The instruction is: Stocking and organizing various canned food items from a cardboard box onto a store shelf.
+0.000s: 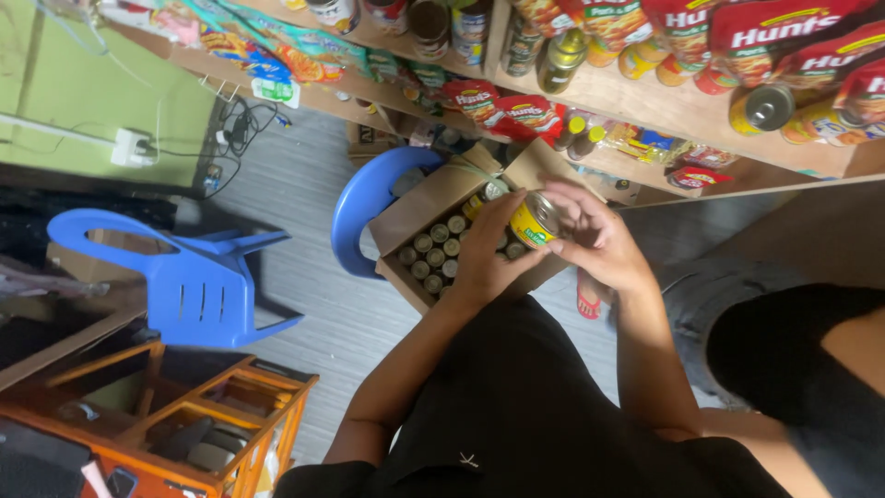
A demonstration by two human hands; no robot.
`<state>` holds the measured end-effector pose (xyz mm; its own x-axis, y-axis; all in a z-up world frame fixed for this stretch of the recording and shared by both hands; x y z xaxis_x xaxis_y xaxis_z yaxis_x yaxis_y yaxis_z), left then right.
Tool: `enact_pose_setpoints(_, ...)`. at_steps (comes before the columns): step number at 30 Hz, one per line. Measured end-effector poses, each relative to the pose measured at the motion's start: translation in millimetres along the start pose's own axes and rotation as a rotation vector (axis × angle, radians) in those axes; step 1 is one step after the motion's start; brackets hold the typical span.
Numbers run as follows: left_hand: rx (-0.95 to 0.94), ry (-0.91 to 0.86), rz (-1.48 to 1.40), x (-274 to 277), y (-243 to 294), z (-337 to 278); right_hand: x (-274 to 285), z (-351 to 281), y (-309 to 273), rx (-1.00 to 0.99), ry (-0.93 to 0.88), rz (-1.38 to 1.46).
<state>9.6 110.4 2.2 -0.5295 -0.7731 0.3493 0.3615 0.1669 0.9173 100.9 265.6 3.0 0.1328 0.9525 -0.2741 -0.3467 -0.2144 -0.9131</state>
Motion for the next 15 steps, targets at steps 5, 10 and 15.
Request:
enact_pose_setpoints(5, -0.025, 0.003, 0.018, -18, -8, 9, 14, -5, -3, -0.011, 0.136, -0.39)
enact_pose_setpoints(10, -0.057, -0.114, 0.028, -30, 7, 21, 51, -8, -37, 0.077, 0.257, -0.795)
enact_pose_setpoints(15, 0.074, -0.148, 0.036, -28, -16, 16, 161, -26, -43, 0.172, 0.636, -0.967)
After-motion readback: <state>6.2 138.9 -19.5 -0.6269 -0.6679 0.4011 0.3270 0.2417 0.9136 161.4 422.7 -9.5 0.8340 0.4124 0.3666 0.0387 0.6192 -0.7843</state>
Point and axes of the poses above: each hand's wrist, its own z-axis towards the middle knuckle, its own x-axis out of the back of the hand, y = z × x, the point moved 4 cm from there along z, towards the middle knuckle, and after that the axes turned 15 degrees about x, right-handed, at the moved point
